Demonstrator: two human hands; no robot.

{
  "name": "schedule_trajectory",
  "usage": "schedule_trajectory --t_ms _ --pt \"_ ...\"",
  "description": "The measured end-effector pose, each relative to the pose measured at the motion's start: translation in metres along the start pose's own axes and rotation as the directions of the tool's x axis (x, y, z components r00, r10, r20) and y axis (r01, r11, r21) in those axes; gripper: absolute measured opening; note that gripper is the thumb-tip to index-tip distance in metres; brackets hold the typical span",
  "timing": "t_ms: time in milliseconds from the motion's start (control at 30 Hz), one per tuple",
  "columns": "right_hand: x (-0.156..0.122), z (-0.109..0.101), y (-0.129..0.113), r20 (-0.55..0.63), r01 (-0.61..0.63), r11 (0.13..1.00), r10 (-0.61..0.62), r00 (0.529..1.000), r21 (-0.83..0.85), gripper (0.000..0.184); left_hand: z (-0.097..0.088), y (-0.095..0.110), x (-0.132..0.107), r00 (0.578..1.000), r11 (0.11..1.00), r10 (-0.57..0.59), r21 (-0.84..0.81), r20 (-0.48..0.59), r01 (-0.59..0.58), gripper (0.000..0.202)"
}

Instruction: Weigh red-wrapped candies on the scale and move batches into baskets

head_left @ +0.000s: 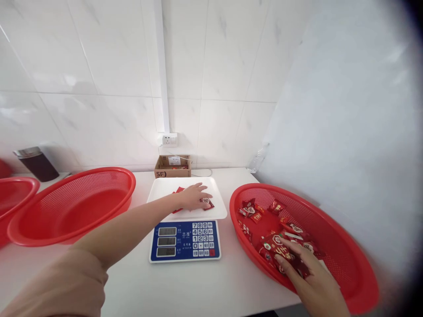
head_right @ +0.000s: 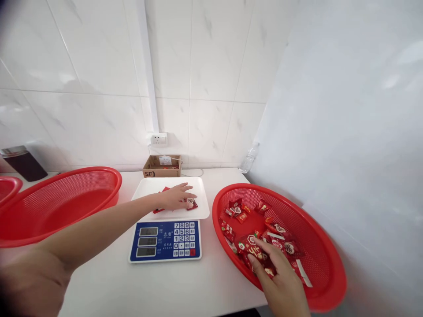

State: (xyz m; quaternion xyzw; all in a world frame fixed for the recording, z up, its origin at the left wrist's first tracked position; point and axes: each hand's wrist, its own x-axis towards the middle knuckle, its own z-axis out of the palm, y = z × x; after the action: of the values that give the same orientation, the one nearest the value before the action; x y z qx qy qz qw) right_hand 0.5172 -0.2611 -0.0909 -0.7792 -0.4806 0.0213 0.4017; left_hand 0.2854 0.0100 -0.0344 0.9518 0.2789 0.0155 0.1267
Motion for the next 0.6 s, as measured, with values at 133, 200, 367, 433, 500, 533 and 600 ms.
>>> schedule_trajectory --t_ms 133,200,367,433,500,533,600 --pt "-0.001 0.0 -0.002 -0.016 0.042 0.999 -0.042 0.999 -0.007 0.042 0.004 -0.001 0.001 1.0 0.998 -0.009 0.066 0.009 0.008 0.035" --pt "-0.001 0.0 -0.002 -0.014 0.058 0.998 -0.058 0.998 0.0 0.041 0.002 -0.008 0.0 0.998 0.994 -0.053 0.097 -0.037 0.056 0.033" --pt "0.0 0.0 -0.001 -0.026 0.054 0.999 -0.054 0.998 0.007 0.038 -0.003 -0.014 -0.003 0.988 0.987 -0.09 0.124 -0.128 0.106 0.037" --pt "-0.002 -0.001 -0.004 -0.033 0.043 0.999 -0.042 0.999 0.014 0.037 -0.004 -0.006 -0.003 0.988 0.99 -0.05 0.12 -0.147 0.068 0.035" --pt "-0.003 -0.002 -0.008 -0.064 0.033 0.999 -0.03 0.997 0.043 0.036 -0.003 0.007 -0.002 0.986 0.995 0.014 0.104 -0.164 0.003 0.033" --pt "-0.005 -0.002 -0.01 -0.102 0.032 0.997 -0.025 0.994 0.067 0.035 -0.002 0.016 0.0 0.984 0.995 0.05 0.093 -0.172 -0.034 0.033" --pt "-0.007 -0.001 -0.012 -0.207 0.015 0.993 0.01 0.978 0.117 0.035 -0.001 0.037 0.006 0.976 0.991 0.128 0.072 -0.179 -0.117 0.033"
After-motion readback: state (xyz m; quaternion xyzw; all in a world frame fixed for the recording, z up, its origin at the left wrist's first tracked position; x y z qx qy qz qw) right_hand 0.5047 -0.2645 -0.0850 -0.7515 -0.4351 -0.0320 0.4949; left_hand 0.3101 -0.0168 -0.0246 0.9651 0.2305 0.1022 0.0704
